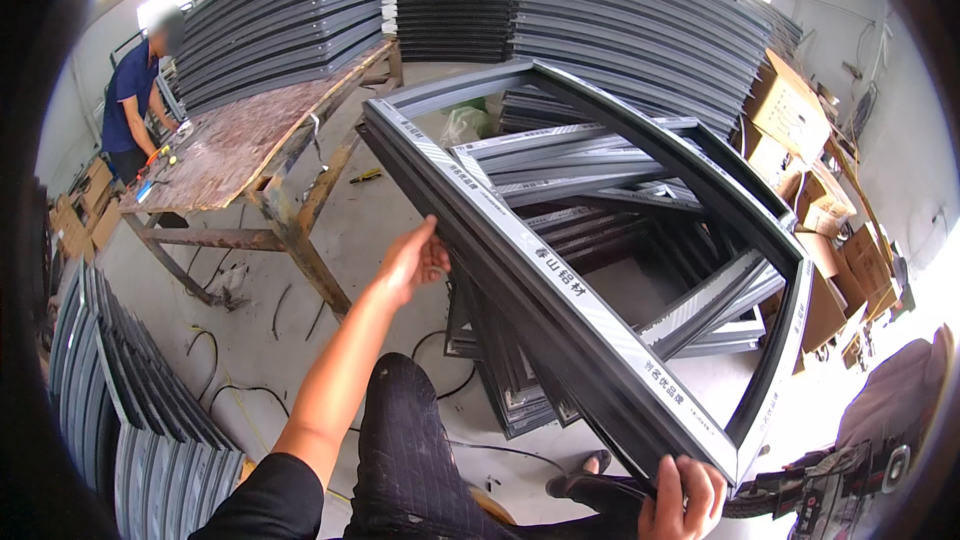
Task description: The person installs a rubber gasket into the frame of a window and trims the end with cutters.
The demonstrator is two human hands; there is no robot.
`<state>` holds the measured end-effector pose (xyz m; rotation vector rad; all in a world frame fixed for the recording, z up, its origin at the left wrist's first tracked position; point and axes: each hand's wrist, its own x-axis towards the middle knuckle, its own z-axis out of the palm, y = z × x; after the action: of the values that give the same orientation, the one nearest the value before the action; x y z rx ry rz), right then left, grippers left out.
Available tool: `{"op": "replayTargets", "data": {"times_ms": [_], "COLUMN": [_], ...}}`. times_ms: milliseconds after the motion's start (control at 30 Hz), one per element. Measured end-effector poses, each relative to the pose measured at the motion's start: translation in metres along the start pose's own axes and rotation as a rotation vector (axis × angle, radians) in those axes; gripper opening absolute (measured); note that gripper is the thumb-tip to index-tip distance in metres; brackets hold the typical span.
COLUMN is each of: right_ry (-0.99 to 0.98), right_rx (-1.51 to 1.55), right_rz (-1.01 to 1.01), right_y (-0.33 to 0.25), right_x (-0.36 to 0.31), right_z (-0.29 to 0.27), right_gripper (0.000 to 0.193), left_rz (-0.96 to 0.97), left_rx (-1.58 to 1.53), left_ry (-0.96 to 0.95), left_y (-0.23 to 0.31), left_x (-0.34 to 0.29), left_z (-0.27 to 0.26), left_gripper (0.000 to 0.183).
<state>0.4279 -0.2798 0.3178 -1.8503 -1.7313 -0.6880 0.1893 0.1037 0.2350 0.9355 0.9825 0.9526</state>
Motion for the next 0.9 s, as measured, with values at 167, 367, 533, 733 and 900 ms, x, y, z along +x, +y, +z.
{"op": "replayTargets", "data": {"times_ms": [167,367,533,733,900], "right_ry": [-0.119,0.107,0.076,0.110,0.090], "right_rx": [0.458,0.418,0.216,0.322,0.321], "right_rz": [0.539,0.841,0.472,0.559,0.421], "right_y": [0.021,0.068,0.074,0.085,0.094], "right_x": [-0.056,-0.110,-0.082,-0.104,-0.105], "right_z": [-0.029,-0.068,-0.071,-0.048,-0.048], "right_gripper": [0.038,0.032,0.016,0.014,0.016], "left_rz": [0.057,0.038,0.029,-0.026,-0.033], "left_rx": [-0.010,-0.017,0.014,-0.005,0.004], "left_ry": [-0.109,-0.038,-0.163,-0.080,-0.249], "left_y": [-0.019,-0.015,-0.021,-0.014,-0.035], "left_x": [-0.019,-0.033,-0.035,-0.053,-0.047], "left_z": [0.012,0.028,0.034,0.043,0.040], "left_gripper": [0.031,0.032,0.032,0.027,0.032]}}
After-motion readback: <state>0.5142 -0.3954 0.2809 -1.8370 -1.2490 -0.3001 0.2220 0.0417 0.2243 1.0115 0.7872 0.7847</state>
